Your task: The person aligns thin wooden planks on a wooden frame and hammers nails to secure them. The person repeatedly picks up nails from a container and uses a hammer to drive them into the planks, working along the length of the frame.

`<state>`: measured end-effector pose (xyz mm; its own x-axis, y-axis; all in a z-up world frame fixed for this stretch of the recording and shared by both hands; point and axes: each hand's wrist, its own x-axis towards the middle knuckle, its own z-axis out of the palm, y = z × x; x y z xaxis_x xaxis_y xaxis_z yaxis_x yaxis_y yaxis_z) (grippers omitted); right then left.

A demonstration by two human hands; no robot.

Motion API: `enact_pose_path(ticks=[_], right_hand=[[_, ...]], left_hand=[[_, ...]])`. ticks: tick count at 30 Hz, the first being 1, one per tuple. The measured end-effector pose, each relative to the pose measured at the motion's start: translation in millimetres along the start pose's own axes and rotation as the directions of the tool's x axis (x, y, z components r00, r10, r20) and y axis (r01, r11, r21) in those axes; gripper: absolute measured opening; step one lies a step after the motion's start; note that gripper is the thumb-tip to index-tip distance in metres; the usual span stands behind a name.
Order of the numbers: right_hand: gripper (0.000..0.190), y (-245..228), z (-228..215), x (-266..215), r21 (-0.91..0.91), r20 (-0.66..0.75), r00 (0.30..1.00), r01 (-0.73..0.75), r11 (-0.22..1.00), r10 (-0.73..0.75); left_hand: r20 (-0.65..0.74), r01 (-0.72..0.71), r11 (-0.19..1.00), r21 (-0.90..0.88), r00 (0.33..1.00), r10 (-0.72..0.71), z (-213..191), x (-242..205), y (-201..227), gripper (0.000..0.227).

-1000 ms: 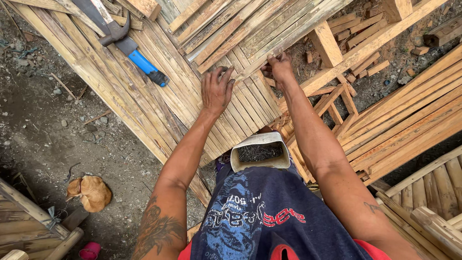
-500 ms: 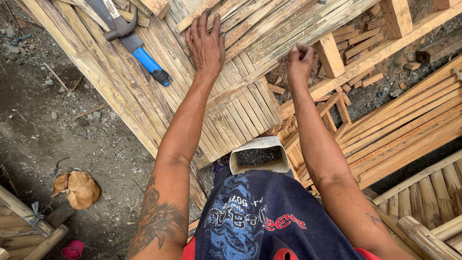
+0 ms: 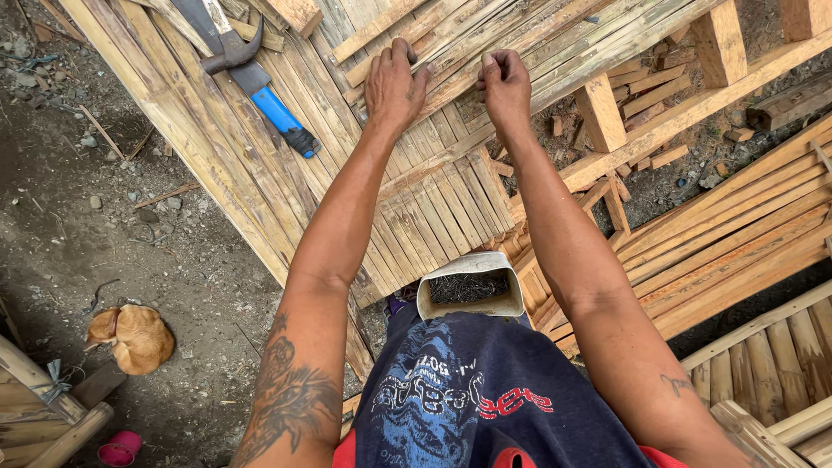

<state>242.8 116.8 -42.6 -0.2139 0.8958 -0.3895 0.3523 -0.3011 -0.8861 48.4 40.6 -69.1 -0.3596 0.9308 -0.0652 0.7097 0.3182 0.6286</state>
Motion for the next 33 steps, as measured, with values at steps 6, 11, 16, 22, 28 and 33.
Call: enact_pose_path(ticks=[6, 11, 16, 22, 28, 33], right_hand=[[0.024, -6.0, -2.4, 2.8, -0.068, -0.005, 0.998, -0.067, 0.995, 0.067], [0.03, -11.1, -4.1, 6.0, 0.047, -0.016, 0.998, -0.064, 0.997, 0.064], [0.029, -10.6, -2.2, 12.5, 0.116, -0.035, 0.993, -0.111, 0.987, 0.116], [0.026, -5.9, -0.8, 20.8, 0.153, -0.018, 0.988, -0.151, 0.977, 0.156], [0.03, -9.2, -2.7, 20.1, 0.197, 0.008, 0.988, -0.154, 0.968, 0.156], [0.039, -26.1, -7.6, 25.3, 0.52, 0.046, 0.964, -0.247, 0.818, 0.261]], left_hand=[[0.243, 0.163, 0.982, -0.094, 0.961, -0.136, -15.3, 9.0, 2.3, 0.036], [0.38, 0.172, 0.983, -0.062, 0.915, -0.136, -20.2, 12.7, 6.4, 0.038], [0.377, 0.066, 0.998, -0.019, 0.925, -0.054, -28.2, 15.4, 10.6, 0.039], [0.182, -0.075, 0.996, 0.044, 0.981, 0.066, -33.6, 17.5, 5.6, 0.025], [0.201, -0.009, 0.998, -0.055, 0.979, 0.02, -39.8, 11.1, 12.2, 0.028], [0.263, 0.093, 0.989, -0.116, 0.963, -0.06, -44.2, 9.0, 23.9, 0.035]])
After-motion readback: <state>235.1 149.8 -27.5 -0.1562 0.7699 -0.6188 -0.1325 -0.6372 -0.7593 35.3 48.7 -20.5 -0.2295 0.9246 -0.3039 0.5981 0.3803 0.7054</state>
